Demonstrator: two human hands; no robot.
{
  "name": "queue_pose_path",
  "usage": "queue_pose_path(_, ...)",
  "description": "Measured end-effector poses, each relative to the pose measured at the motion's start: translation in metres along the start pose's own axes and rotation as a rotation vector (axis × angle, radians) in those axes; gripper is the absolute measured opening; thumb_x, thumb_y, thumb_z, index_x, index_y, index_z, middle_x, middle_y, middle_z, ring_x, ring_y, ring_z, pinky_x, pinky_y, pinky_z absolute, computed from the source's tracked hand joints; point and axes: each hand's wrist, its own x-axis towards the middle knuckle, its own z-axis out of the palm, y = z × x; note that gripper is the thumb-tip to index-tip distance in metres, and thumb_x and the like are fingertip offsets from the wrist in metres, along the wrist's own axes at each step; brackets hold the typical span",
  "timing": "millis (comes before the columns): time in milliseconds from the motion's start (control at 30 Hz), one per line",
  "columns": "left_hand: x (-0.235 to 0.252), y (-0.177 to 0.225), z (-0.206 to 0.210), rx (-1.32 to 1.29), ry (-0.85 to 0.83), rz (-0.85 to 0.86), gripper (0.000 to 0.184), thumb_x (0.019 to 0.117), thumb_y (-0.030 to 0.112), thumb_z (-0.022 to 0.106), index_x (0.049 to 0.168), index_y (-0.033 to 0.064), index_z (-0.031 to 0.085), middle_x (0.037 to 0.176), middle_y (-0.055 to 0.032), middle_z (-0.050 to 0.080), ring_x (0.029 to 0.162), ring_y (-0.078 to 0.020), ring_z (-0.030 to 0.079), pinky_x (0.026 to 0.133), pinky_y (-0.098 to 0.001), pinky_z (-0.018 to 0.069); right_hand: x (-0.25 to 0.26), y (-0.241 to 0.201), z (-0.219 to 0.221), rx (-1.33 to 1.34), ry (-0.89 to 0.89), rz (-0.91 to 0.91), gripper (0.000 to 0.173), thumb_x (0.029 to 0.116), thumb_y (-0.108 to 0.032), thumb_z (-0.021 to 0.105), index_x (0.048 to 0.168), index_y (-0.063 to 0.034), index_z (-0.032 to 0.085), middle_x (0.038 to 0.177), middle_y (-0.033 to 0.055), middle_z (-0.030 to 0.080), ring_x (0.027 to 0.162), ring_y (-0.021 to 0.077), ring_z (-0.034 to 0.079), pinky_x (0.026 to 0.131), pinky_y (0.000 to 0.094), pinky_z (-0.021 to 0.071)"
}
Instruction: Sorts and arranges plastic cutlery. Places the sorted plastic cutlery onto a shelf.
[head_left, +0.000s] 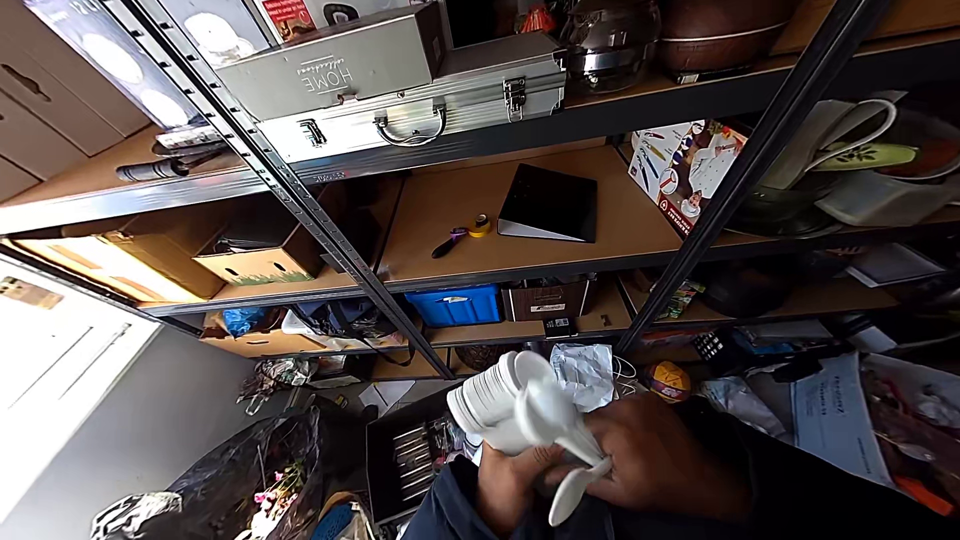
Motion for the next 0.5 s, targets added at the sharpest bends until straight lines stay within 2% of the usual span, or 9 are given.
queue_pose_path(67,-0.002,-0.001,-0.001,-0.002,0.012,0.015,0.035,0.0757,0.0,0.084,0.107,-0.0057,0.068,0.095,-0.0141,0.076,0.089,-0.0201,0.074,0.088,-0.0397,0.0614,-0.002,0.001,0.006,0.058,-0.016,-0.002,0.05,0.0906,-0.058,0.056,0.061,-0.019,0.049,0.047,-0.0008,0.045,0.04,0.0165,0.05,0.035,0.0392,0.0345)
queue_pose_path(200,-0.008,0.01,0.005,0.033,0.03,0.058,0.028,0.0774,0.007,0.086,0.101,0.0024,0.073,0.089,-0.0059,0.077,0.083,-0.0123,0.074,0.084,-0.0328,0.0618,-0.002,0.001,0.005,0.143,-0.066,-0.017,0.045,0.0926,-0.053,0.053,0.064,-0.0169,0.053,0.049,0.0015,0.048,0.043,0.0196,0.053,0.036,0.0412,0.0374)
queue_pose_path(300,-0.012,0.009,0.005,0.039,0.062,0.078,0.031,0.078,0.011,0.087,0.104,0.0044,0.072,0.092,-0.0043,0.077,0.087,-0.0113,0.075,0.086,-0.0317,0.0619,-0.002,0.005,0.007,0.325,-0.148,0.035,0.054,0.0974,-0.058,0.049,0.067,-0.0144,0.055,0.051,0.0034,0.049,0.046,0.0208,0.055,0.039,0.0429,0.0397)
queue_pose_path(367,-0.013,0.008,0.004,0.036,0.06,0.092,0.029,0.0785,0.011,0.087,0.104,0.0064,0.074,0.09,-0.0029,0.078,0.084,-0.0098,0.074,0.085,-0.0301,0.0618,-0.002,0.008,0.008,0.42,-0.198,0.075,0.058,0.099,-0.062,0.048,0.069,-0.0133,0.056,0.053,0.0037,0.049,0.048,0.0201,0.056,0.042,0.0433,0.041)
queue_pose_path(500,-0.011,0.005,0.001,-0.005,-0.011,0.137,0.024,0.0805,0.008,0.085,0.101,0.005,0.073,0.082,-0.004,0.075,0.07,-0.0099,0.072,0.073,-0.0298,0.0618,-0.002,0.011,0.013,0.478,-0.234,0.102,0.062,0.0969,-0.07,0.048,0.076,-0.0132,0.061,0.056,0.0024,0.052,0.052,0.0174,0.057,0.045,0.041,0.0429)
